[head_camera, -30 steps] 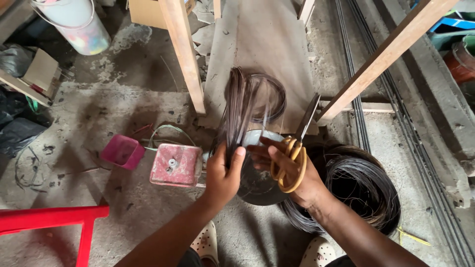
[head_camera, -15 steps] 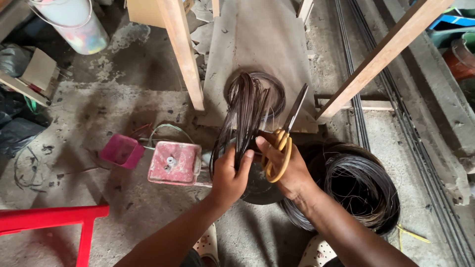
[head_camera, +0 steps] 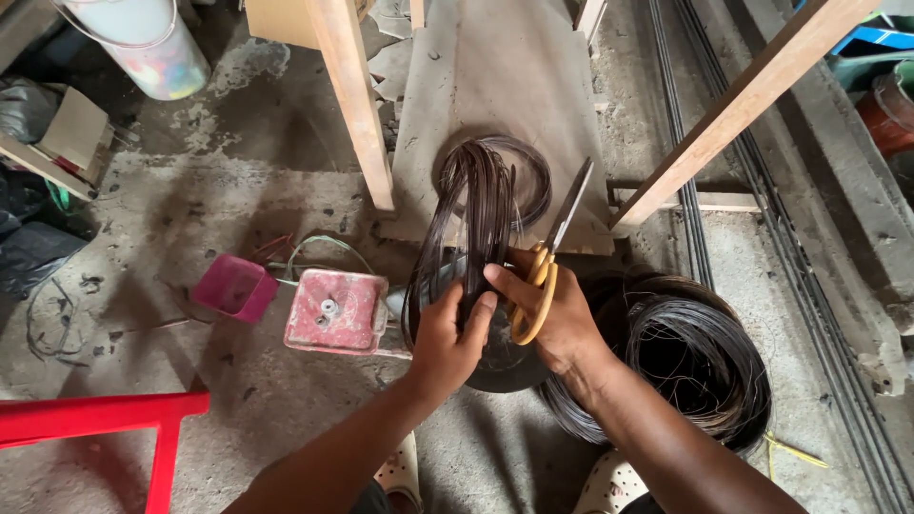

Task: The person sits on the floor and uses yellow-handled shears to cut a bundle of dark wire held in the left hand. The person repeatedly cuts the wire into smaller loops and places them into a metal bowl on the floor.

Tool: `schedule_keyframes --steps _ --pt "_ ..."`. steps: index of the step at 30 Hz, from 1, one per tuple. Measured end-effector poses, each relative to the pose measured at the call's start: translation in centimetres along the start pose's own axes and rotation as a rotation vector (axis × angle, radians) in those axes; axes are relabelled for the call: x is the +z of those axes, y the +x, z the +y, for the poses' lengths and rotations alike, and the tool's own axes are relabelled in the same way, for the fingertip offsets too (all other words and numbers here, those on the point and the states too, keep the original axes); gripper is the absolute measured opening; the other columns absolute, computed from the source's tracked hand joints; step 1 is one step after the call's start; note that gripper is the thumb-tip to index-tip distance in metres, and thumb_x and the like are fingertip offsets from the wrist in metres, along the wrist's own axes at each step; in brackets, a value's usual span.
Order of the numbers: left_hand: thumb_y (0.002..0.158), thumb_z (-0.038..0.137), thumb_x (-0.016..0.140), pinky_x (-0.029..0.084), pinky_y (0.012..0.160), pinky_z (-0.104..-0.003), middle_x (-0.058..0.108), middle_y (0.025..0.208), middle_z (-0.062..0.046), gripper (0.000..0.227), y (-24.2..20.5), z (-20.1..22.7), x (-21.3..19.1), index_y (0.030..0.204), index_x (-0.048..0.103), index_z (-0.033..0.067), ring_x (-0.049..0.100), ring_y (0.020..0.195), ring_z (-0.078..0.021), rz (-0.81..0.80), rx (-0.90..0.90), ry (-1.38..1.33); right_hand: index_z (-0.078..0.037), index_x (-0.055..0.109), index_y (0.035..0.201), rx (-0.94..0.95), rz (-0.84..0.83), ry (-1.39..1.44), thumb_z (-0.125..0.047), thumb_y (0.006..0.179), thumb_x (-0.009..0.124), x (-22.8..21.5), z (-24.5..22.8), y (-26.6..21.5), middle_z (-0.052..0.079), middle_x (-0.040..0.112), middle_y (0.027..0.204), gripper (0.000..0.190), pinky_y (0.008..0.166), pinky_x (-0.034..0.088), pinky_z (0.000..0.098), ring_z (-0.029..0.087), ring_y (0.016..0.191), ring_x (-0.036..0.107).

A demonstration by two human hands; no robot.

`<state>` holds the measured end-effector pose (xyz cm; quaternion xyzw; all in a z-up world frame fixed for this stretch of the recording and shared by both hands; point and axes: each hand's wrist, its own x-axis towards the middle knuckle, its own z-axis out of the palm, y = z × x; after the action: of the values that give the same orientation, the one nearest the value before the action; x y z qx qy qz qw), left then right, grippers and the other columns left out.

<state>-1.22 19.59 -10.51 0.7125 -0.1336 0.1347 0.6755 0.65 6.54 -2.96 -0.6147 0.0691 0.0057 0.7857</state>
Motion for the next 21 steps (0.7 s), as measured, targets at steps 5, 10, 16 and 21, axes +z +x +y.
schedule_keyframes --steps 5,10,16,21 --pt "0.106 0.019 0.058 0.052 0.041 -0.028 0.067 0.052 -0.011 0.028 0.2 1.0 -0.1 0.084 0.063 0.0024 0.063 0.039 -0.0181 -0.031 -0.022 -0.034 0.012 0.073 0.106 -0.005 0.016 0.003 -0.002 0.075 0.089 0.2 0.2 0.6 0.013 0.063 0.07 0.037 0.054 0.048 0.0283 0.019 0.06 0.06" --pt "0.104 0.02 0.061 0.052 0.042 -0.028 0.068 0.052 -0.011 0.03 0.7 1.1 -0.1 0.079 0.064 0.0044 0.064 0.041 -0.0186 0.031 0.041 0.101 0.01 0.074 0.103 0.002 0.046 0.048 0.001 0.072 0.09 0.8 -1.4 -0.2 0.014 0.066 0.071 0.036 0.054 0.05 0.028 0.02 0.06 0.062" --pt "0.103 0.022 0.064 0.045 0.038 -0.034 0.061 0.053 -0.022 0.034 1.3 1.6 -0.6 0.075 0.063 0.0018 0.06 0.04 -0.0297 0.099 0.169 0.323 0.01 0.072 0.105 -0.023 0.058 0.042 0.001 0.074 0.088 -1.0 -0.2 1.1 0.013 0.064 0.071 0.036 0.054 0.051 0.029 0.019 0.061 0.061" --pt "0.102 0.023 0.067 0.05 0.044 -0.039 0.061 0.056 -0.019 0.034 1.6 2.6 -0.5 0.073 0.063 0.0053 0.062 0.05 -0.0365 0.152 0.254 0.415 0.009 0.07 0.111 -0.057 0.005 0.055 -0.002 0.078 0.086 -0.8 -1.2 0.3 0.013 0.066 0.076 0.038 0.062 0.052 0.0269 0.018 0.067 0.065"
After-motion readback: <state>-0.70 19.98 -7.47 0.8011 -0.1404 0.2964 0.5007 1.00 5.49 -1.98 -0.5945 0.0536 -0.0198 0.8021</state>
